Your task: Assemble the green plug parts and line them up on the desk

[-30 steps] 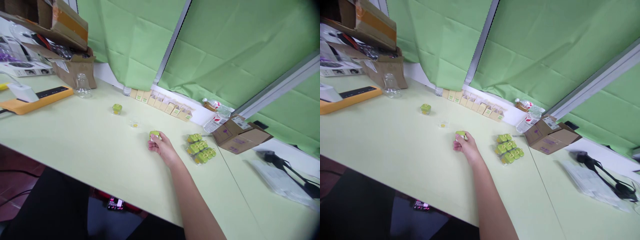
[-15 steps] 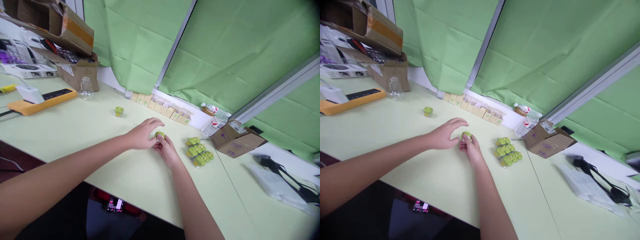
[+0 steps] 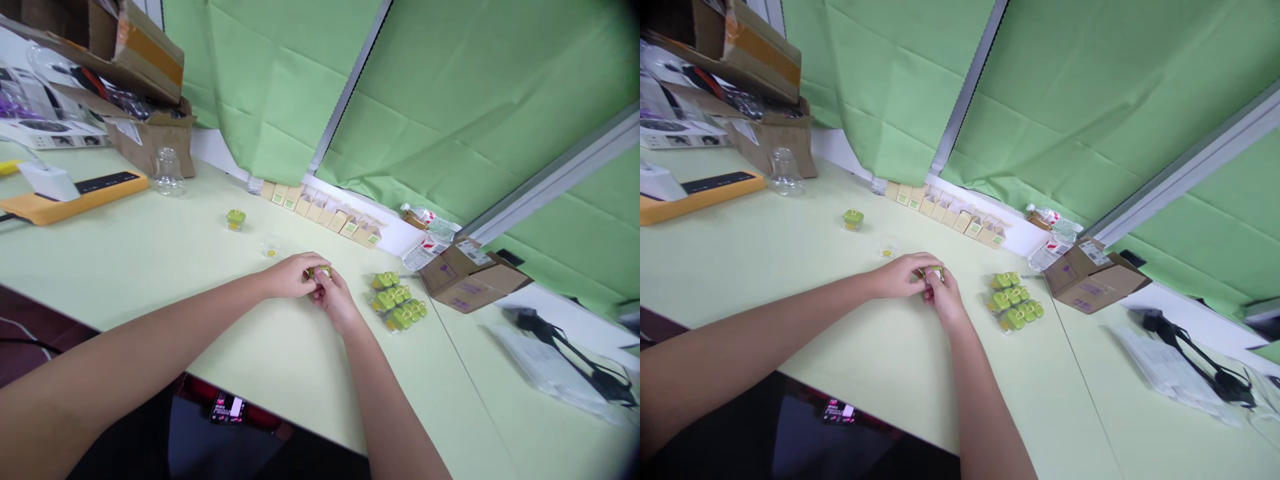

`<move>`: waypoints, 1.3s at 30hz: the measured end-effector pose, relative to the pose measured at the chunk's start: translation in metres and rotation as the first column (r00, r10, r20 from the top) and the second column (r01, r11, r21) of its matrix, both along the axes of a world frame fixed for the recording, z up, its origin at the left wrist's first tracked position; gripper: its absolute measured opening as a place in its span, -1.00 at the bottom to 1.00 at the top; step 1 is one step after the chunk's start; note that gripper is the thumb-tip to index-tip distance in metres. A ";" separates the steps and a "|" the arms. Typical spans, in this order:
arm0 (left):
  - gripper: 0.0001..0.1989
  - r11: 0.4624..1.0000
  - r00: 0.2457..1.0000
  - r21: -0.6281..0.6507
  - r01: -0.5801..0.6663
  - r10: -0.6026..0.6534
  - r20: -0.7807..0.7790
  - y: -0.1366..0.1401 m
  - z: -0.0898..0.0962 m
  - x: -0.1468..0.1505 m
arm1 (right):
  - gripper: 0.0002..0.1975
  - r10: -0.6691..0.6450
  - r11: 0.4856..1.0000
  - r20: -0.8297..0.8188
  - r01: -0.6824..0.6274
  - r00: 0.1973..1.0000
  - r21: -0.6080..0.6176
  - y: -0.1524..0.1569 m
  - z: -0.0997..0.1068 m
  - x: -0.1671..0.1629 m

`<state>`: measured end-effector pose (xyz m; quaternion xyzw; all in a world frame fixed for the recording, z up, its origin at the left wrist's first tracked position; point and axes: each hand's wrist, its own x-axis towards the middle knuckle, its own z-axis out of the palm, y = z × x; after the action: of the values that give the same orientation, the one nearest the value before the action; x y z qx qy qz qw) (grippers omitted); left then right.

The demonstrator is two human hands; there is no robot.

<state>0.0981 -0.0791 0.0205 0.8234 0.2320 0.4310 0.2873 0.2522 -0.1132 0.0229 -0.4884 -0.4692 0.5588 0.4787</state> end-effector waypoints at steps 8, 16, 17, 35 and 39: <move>-0.49 0.996 0.997 -0.049 0.070 -0.071 -0.022 0.003 0.002 0.005 | -0.74 -0.089 0.996 -0.030 0.088 0.996 -0.010 0.002 0.000 -0.007; -0.53 0.987 0.995 -0.132 0.095 -0.094 0.013 0.002 0.003 0.007 | -0.85 -0.138 0.989 -0.017 0.138 0.990 -0.045 0.002 -0.001 -0.006; -0.55 0.986 0.995 -0.136 0.098 -0.097 0.020 0.001 0.003 0.007 | -0.85 -0.140 0.988 -0.006 0.140 0.990 -0.066 0.002 0.000 -0.004; -0.77 0.758 0.957 -0.652 0.029 0.167 0.236 0.029 -0.011 0.006 | -0.66 -0.013 0.999 0.111 0.018 0.994 -0.039 0.001 0.002 0.004; -0.77 0.771 0.964 -0.633 -0.071 0.216 0.154 0.034 -0.014 0.003 | -0.68 -0.206 0.974 0.491 0.128 0.846 0.188 0.004 -0.003 0.008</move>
<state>0.1014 -0.0449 0.0062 0.6099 0.3905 0.4387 0.5321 0.2597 -0.1096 0.0200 -0.6201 -0.5744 0.3302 0.4202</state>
